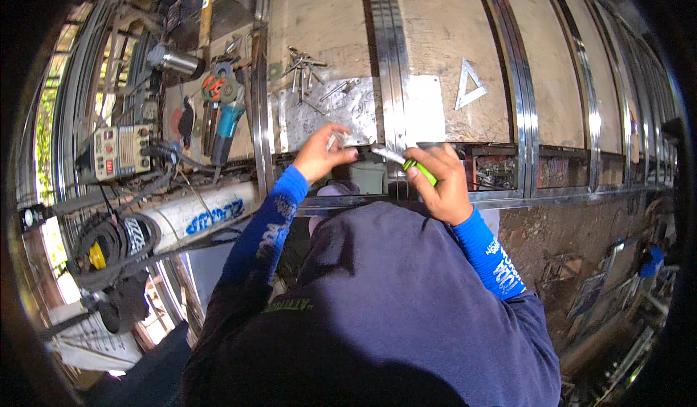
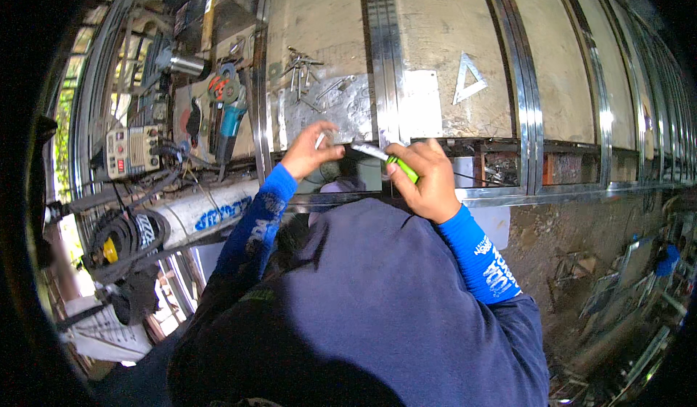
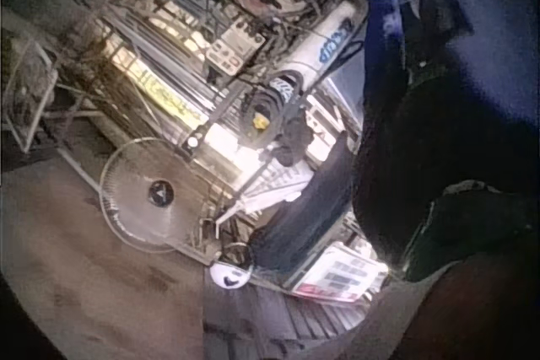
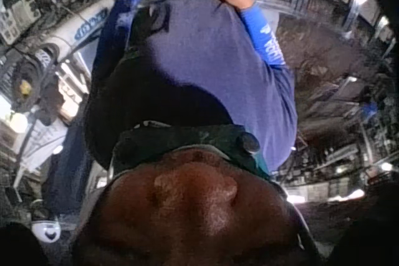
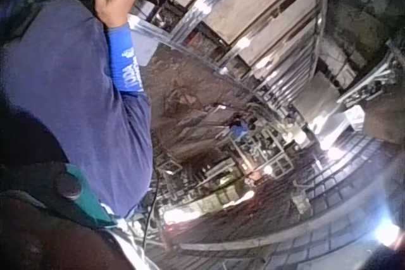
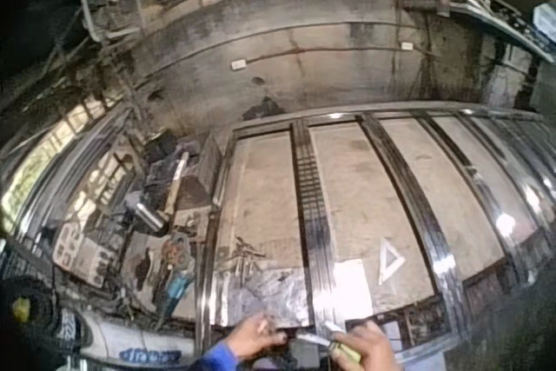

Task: The person measures and marks a metal frame using a tape measure, a speed square, and a marker. They repeatedly measure distances, align the square, and draw lines on the metal surface to prepare for cutting or assembly.

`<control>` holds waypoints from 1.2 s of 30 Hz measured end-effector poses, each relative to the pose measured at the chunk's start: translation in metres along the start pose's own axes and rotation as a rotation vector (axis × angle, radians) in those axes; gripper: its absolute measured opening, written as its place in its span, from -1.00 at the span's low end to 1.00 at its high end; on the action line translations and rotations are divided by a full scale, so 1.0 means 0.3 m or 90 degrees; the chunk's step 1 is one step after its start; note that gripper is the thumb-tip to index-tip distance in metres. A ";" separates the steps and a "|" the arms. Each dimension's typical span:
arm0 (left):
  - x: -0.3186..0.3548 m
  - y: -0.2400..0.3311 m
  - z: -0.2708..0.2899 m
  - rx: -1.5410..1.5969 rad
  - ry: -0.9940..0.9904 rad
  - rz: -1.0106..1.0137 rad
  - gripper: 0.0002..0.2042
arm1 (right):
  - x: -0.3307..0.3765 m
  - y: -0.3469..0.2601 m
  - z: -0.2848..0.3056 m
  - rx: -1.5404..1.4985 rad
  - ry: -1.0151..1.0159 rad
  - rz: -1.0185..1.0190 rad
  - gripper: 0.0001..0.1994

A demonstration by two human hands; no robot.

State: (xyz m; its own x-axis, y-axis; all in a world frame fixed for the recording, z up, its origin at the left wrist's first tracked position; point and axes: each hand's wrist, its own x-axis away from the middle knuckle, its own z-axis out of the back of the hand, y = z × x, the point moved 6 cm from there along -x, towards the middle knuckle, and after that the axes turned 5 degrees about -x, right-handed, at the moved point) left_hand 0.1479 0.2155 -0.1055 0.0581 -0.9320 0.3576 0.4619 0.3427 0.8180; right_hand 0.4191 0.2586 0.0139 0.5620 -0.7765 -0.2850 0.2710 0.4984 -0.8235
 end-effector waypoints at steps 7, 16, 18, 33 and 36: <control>-0.452 -0.108 0.118 -0.245 0.256 -0.052 -0.65 | -0.039 0.043 0.097 0.056 0.105 -0.098 -0.78; -0.577 -0.078 0.072 -0.482 0.081 -0.110 -0.57 | -0.082 0.038 0.151 0.142 0.124 -0.109 -0.79; -0.576 -0.030 0.100 -0.418 0.078 -0.170 -0.58 | -0.107 0.024 0.169 0.161 0.103 -0.087 -0.78; 0.003 0.592 0.136 0.255 -0.465 -0.263 -0.60 | -0.345 -0.333 0.230 0.214 -0.154 0.289 -0.65; 0.057 0.599 0.143 0.244 -0.437 -0.263 -0.58 | -0.328 -0.363 0.213 0.197 -0.171 0.301 -0.64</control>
State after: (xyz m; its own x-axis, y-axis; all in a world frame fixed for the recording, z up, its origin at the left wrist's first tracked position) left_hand 0.1939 0.2664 0.0670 -0.6484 -0.7558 0.0910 -0.0062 0.1247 0.9922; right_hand 0.3844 0.3054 0.1631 0.8420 -0.3406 -0.4183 0.1359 0.8843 -0.4466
